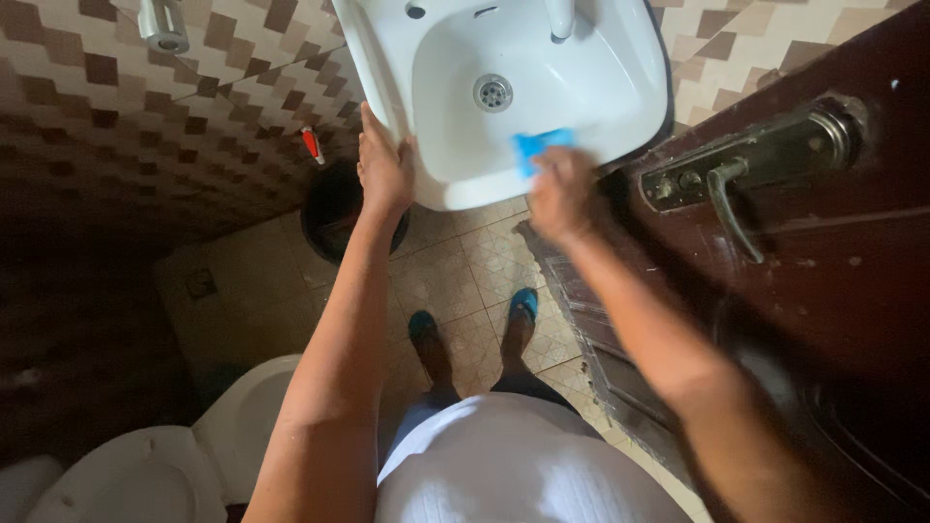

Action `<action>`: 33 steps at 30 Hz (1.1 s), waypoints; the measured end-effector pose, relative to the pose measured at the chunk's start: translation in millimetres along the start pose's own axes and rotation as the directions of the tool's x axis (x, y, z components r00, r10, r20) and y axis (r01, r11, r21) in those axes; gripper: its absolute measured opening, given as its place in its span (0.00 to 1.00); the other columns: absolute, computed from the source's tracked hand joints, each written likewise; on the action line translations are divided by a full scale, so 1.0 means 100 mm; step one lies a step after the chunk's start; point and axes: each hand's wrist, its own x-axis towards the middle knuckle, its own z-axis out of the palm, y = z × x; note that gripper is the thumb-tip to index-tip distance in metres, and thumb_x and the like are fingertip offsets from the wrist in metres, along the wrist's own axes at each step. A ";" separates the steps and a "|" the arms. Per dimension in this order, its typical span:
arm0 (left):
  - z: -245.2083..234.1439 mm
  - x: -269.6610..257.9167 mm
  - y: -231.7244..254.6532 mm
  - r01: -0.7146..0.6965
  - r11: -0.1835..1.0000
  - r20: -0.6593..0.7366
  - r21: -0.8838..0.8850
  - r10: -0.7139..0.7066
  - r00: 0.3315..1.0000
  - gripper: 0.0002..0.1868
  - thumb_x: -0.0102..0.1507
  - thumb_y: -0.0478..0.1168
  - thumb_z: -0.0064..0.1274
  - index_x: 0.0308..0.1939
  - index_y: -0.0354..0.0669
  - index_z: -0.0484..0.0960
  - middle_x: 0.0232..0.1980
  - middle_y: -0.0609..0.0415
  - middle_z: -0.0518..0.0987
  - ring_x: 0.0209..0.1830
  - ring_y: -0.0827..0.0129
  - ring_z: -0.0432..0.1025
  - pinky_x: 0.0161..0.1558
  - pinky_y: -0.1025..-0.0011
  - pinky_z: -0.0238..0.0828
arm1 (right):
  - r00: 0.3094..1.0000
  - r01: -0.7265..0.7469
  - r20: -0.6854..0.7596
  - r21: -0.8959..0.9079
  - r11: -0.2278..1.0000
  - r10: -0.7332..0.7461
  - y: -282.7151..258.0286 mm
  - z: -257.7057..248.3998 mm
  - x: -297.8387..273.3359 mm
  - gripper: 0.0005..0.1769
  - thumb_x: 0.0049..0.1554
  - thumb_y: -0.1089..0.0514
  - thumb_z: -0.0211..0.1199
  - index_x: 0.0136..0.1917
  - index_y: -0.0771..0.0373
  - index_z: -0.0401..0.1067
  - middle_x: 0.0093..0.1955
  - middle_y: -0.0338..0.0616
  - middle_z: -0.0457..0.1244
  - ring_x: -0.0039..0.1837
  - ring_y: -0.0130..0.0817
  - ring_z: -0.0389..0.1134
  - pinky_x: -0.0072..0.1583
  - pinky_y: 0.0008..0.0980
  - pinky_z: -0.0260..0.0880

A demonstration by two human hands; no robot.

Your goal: The person cleans a bathroom sink by applying cleaning powder from a cup and scrubbing the basin and surrounding surfaces with a blue cloth.

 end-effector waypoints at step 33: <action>-0.15 -0.08 0.22 0.074 0.997 0.064 0.006 -0.074 0.995 0.44 0.67 0.38 0.46 0.79 0.35 0.36 0.68 0.31 0.66 0.65 0.41 0.68 0.63 0.46 0.65 | 0.550 -0.424 0.697 -0.241 0.873 0.460 -0.90 0.70 0.84 0.16 0.59 0.48 0.56 0.53 0.55 0.79 0.42 0.44 0.70 0.42 0.40 0.70 0.48 0.43 0.71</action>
